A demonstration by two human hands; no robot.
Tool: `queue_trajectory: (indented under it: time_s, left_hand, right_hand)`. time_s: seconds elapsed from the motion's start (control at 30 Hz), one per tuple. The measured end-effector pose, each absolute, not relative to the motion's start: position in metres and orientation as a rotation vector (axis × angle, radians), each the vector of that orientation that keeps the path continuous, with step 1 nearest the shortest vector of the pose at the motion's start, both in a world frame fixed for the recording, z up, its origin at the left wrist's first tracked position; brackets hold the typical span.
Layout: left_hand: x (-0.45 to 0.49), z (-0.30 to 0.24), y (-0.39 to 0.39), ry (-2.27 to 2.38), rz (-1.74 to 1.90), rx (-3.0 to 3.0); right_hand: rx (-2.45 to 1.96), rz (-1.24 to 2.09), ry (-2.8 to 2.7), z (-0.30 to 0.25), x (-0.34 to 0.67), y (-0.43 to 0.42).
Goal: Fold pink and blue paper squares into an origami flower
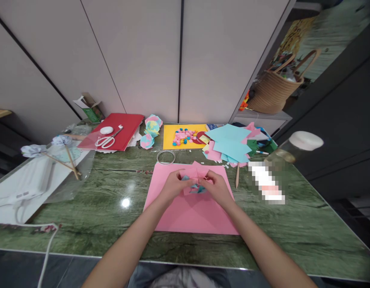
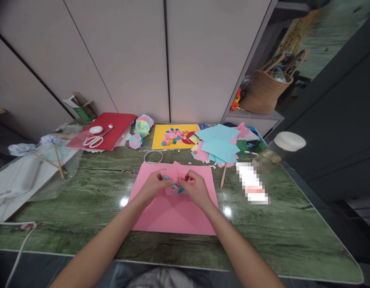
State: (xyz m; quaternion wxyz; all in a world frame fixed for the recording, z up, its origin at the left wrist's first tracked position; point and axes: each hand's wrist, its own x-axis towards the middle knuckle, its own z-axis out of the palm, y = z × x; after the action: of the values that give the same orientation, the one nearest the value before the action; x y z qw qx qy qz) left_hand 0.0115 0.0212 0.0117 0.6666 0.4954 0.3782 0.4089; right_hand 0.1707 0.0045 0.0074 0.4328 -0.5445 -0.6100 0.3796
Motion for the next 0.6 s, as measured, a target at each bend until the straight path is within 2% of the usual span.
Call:
queue_trajectory:
  time_s: [0.27,0.6]
  left_hand:
    - [0.008,0.015,0.022,0.838,0.860,1.279]
    - [0.011,0.023,0.016,0.902,0.911,1.465]
  right_hand:
    - [-1.279,1.158,-1.530,0.010,0.175,0.006]
    - [-1.217,0.721,-1.704,0.016,0.177,0.003]
